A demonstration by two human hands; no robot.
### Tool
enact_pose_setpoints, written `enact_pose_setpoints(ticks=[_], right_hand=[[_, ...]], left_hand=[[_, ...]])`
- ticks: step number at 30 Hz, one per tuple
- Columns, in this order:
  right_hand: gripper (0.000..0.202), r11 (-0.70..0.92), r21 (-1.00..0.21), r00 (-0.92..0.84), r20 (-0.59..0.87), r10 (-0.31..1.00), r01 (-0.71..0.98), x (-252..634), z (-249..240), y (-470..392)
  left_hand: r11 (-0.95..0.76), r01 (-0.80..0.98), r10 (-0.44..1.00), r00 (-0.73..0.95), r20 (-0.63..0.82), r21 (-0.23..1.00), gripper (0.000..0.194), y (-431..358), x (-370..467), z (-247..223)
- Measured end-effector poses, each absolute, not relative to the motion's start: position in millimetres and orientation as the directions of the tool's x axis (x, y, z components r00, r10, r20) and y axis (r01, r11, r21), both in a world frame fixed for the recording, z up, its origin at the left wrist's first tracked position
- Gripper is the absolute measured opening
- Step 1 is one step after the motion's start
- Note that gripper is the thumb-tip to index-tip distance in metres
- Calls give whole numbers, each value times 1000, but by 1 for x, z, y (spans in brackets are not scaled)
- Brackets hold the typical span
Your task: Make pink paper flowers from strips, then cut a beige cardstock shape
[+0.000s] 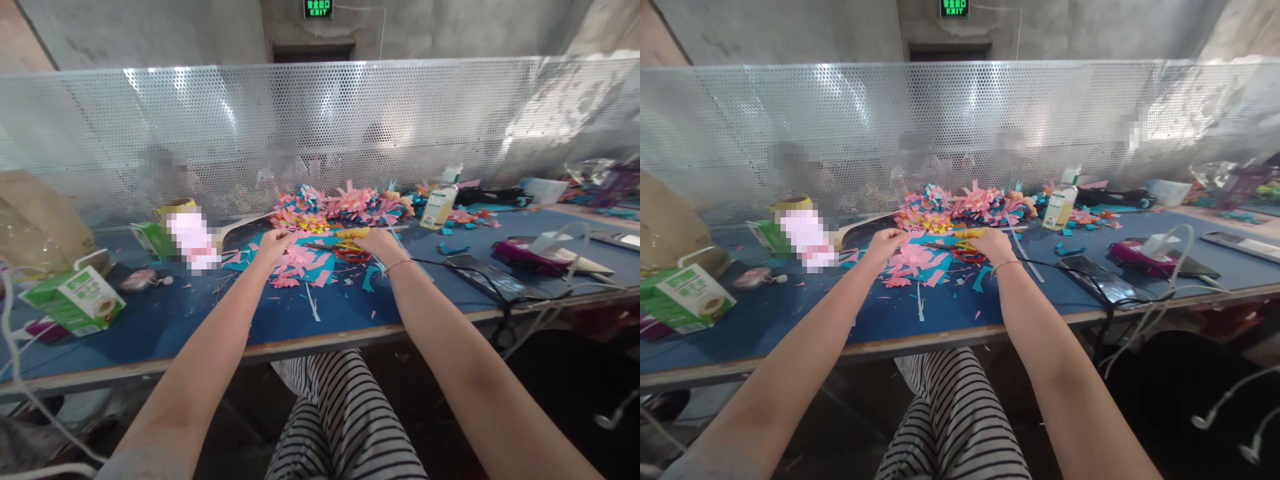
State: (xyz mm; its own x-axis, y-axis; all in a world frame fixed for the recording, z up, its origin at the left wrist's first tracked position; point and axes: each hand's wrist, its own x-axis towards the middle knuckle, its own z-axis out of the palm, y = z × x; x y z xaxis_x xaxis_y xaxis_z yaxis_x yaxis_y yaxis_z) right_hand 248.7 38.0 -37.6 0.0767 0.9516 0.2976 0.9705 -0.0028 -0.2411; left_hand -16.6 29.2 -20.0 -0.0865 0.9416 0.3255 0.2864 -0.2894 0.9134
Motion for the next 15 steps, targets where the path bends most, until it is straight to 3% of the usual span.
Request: enact_pose_setpoints(ticks=[5, 9, 15], right_hand=[[50, 37, -393, 180, 500, 847, 919, 236, -21, 23], [54, 158, -353, 108, 628, 771, 922, 226, -17, 19], [45, 235, -277, 9, 663, 748, 932, 221, -19, 20]], left_hand=[[-226, 235, 954, -145, 264, 945, 19, 24, -14, -16], [-187, 174, 963, -163, 215, 967, 19, 22, -13, -14], [-186, 150, 967, -149, 208, 971, 21, 21, -12, -13]])
